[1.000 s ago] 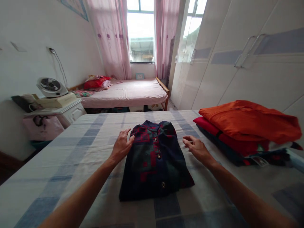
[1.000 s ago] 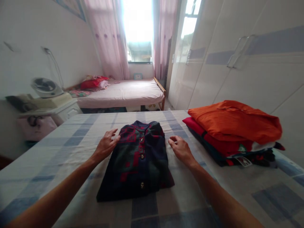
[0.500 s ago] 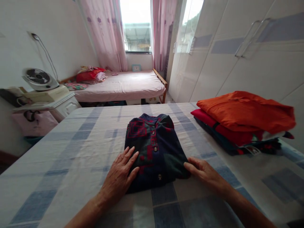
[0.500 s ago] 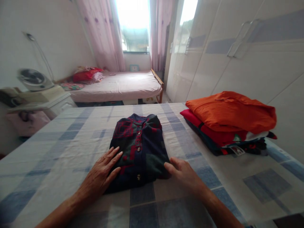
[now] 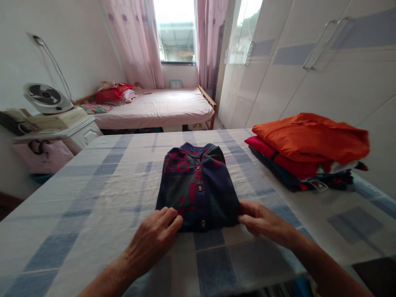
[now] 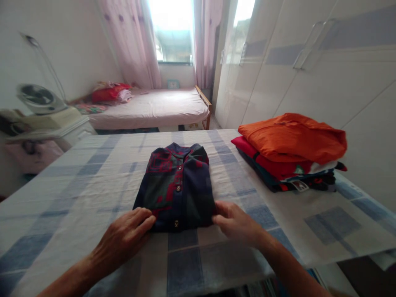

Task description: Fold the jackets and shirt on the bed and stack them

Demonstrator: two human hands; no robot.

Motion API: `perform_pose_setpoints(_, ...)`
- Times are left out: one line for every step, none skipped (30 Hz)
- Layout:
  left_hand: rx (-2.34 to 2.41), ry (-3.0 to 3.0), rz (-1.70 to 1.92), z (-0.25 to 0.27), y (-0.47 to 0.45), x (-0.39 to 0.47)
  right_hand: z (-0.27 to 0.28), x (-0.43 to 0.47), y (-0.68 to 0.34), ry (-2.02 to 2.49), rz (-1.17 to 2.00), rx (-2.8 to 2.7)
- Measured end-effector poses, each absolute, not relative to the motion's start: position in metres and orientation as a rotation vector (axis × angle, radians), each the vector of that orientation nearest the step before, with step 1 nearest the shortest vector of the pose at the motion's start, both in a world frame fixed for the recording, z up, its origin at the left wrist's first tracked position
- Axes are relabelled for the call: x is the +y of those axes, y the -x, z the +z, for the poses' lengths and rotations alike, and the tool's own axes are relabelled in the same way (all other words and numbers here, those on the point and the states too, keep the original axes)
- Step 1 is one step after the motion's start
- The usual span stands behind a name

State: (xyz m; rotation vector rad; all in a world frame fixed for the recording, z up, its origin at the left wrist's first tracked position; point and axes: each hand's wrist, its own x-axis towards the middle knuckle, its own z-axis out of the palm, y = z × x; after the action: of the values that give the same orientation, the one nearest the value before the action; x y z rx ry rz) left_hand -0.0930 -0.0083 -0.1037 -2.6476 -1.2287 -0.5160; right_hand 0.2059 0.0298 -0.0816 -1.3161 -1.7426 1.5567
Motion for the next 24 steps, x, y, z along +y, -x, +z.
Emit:
perform_pose_setpoints(-1.266, 2.716, -0.486, -0.101, 0.094, -0.010, -0.081, 0.029, -0.209, 1.376, 1.513, -1.804)
perform_pose_setpoints(-1.327, 2.785, -0.467, -0.098, 0.095, -0.011, -0.080, 0.028, -0.212, 1.433, 1.459, -1.848)
perform_pose_setpoints(-1.416, 2.836, -0.470, -0.095, 0.097, -0.010, -0.079, 0.029, -0.215, 1.480, 1.414, -1.872)
perform_pose_setpoints(-1.537, 2.845, -0.505, -0.091, 0.100, -0.007, -0.078, 0.032, -0.218, 1.517, 1.380, -1.882)
perform_pose_setpoints(-1.676, 2.809, -0.569, -0.087, 0.103, 0.000, -0.077, 0.037, -0.220, 1.550, 1.341, -1.880)
perform_pose_setpoints(-1.825, 2.727, -0.657, -0.084, 0.106, 0.010, -0.077, 0.045, -0.222, 1.573, 1.284, -1.868)
perform_pose_setpoints(-1.979, 2.612, -0.765, -0.082, 0.109, 0.024, -0.078, 0.056, -0.223, 1.591, 1.208, -1.845)
perform_pose_setpoints(-2.121, 2.491, -0.872, -0.080, 0.112, 0.040, -0.079, 0.070, -0.222, 1.598, 1.135, -1.814)
perform_pose_setpoints(-2.235, 2.388, -0.962, -0.081, 0.115, 0.057, -0.080, 0.085, -0.220, 1.605, 1.077, -1.775)
perform_pose_setpoints(-2.322, 2.316, -1.033, -0.082, 0.116, 0.075, -0.081, 0.102, -0.216, 1.617, 1.038, -1.730)
perform_pose_setpoints(-2.383, 2.270, -1.079, -0.084, 0.116, 0.093, -0.082, 0.119, -0.211, 1.630, 1.010, -1.687)
perform_pose_setpoints(-2.423, 2.240, -1.110, -0.087, 0.116, 0.109, -0.084, 0.135, -0.204, 1.642, 0.985, -1.652)
perform_pose_setpoints(-2.443, 2.228, -1.128, -0.090, 0.114, 0.123, -0.086, 0.149, -0.197, 1.647, 0.959, -1.632)
perform_pose_setpoints(-2.450, 2.225, -1.145, -0.094, 0.113, 0.134, -0.088, 0.162, -0.190, 1.642, 0.936, -1.630)
perform_pose_setpoints(-2.455, 2.225, -1.175, -0.097, 0.112, 0.142, -0.090, 0.173, -0.184, 1.630, 0.917, -1.641)
perform_pose_setpoints(-2.454, 2.226, -1.213, -0.100, 0.111, 0.147, -0.092, 0.181, -0.178, 1.604, 0.905, -1.663)
perform_pose_setpoints(-2.445, 2.224, -1.255, -0.103, 0.111, 0.149, -0.094, 0.187, -0.173, 1.572, 0.893, -1.685)
perform_pose_setpoints(-2.434, 2.213, -1.294, -0.105, 0.112, 0.149, -0.096, 0.191, -0.170, 1.542, 0.877, -1.703)
perform_pose_setpoints(-2.424, 2.189, -1.321, -0.107, 0.113, 0.146, -0.098, 0.194, -0.169, 1.522, 0.853, -1.717)
perform_pose_setpoints(-2.419, 2.152, -1.334, -0.108, 0.114, 0.143, -0.098, 0.195, -0.168, 1.517, 0.818, -1.722)
perform_pose_setpoints(-2.413, 2.109, -1.333, -0.107, 0.115, 0.139, -0.098, 0.194, -0.168, 1.527, 0.773, -1.720)
perform_pose_setpoints(-2.400, 2.067, -1.323, -0.105, 0.115, 0.134, -0.097, 0.192, -0.167, 1.545, 0.724, -1.708)
perform_pose_setpoints(-2.379, 2.039, -1.316, -0.102, 0.114, 0.129, -0.094, 0.188, -0.165, 1.553, 0.659, -1.707)
perform_pose_setpoints(-2.326, 2.043, -1.307, -0.099, 0.111, 0.125, -0.092, 0.183, -0.163, 1.536, 0.575, -1.731)
